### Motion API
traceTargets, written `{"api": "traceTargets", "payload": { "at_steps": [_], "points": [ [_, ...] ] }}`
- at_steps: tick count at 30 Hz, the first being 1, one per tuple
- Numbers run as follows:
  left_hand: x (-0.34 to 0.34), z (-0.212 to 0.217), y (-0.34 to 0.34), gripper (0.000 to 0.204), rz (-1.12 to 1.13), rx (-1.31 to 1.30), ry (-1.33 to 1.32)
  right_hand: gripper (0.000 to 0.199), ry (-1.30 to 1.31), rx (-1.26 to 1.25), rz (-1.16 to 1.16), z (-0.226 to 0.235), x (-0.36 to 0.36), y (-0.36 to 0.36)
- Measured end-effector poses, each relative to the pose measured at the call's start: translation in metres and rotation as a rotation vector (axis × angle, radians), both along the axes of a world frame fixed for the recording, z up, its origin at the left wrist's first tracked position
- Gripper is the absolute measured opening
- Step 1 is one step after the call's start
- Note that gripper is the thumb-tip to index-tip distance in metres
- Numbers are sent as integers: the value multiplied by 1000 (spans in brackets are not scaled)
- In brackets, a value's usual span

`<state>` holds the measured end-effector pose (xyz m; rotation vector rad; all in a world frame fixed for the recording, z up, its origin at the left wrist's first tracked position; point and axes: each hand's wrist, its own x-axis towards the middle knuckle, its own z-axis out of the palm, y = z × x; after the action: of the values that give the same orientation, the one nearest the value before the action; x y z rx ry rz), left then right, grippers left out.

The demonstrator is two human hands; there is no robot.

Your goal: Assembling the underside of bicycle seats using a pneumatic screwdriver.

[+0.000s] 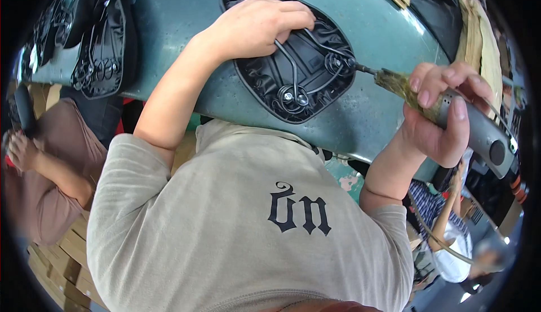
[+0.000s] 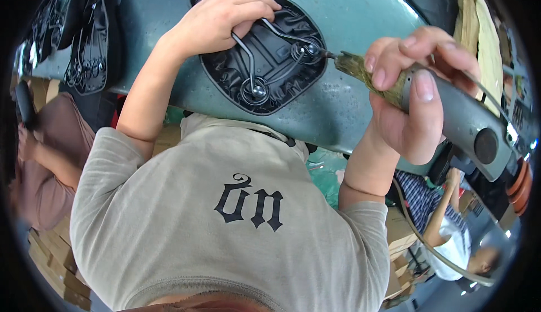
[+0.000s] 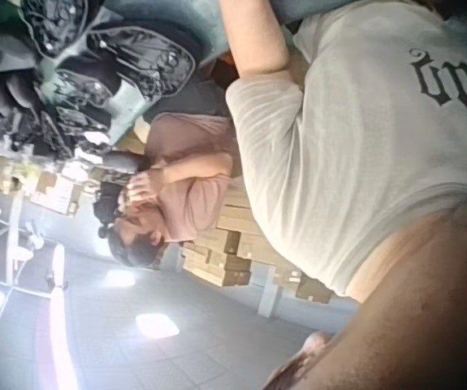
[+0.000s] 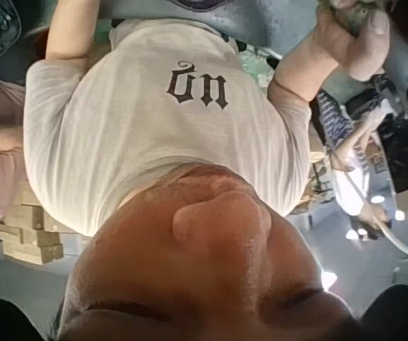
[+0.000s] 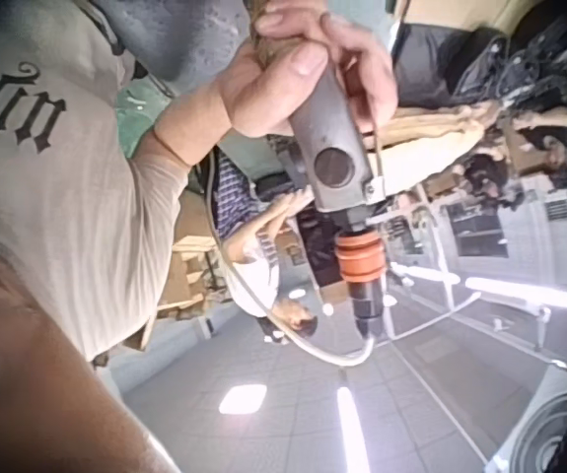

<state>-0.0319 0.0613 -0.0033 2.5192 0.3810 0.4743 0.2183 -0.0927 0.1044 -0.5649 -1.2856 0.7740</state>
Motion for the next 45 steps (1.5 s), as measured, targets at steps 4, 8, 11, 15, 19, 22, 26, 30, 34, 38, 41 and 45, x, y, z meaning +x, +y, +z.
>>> {"api": "traceTargets", "payload": {
  "at_steps": [4, 8, 11, 15, 19, 22, 26, 30, 34, 38, 41, 45],
  "points": [
    [-3, -7, -1, 40, -4, 8, -52, 44, 13, -99, -52, -14, -12, 7],
    [1, -8, -2, 44, 8, -18, -61, 39, 26, -147, -11, -21, -13, 16],
    [-3, -11, -4, 46, 24, -22, -102, 32, 44, -192, 67, -24, -9, 26],
    [-4, -8, -1, 48, 50, -45, -48, 28, 33, -263, 40, -26, -10, 32],
    [-2, -4, 7, 48, 0, -32, -59, 38, -5, -187, 55, 1, -12, 23],
    [-4, 6, 4, 47, -13, -30, -39, 46, -37, -62, 5, 22, 6, 0],
    [-11, 14, 2, 40, 40, -51, -81, 45, -37, -53, -184, 26, 24, -33],
    [-42, 54, 30, 37, 434, 322, -322, 35, -13, -123, -389, -2, 37, -53],
    [-111, 98, 105, 26, 1042, 370, -310, 33, 62, -200, -463, -22, 51, -69],
    [-180, 141, 158, 72, 1602, 75, 324, 33, 118, -217, -478, -32, 57, -69],
    [-214, 132, 165, 93, 1750, 109, 598, 33, 163, -235, -481, -43, 59, -60],
    [-222, 107, 185, 91, 1642, -6, 647, 31, 143, -263, -557, -49, 72, -63]
  ]
}}
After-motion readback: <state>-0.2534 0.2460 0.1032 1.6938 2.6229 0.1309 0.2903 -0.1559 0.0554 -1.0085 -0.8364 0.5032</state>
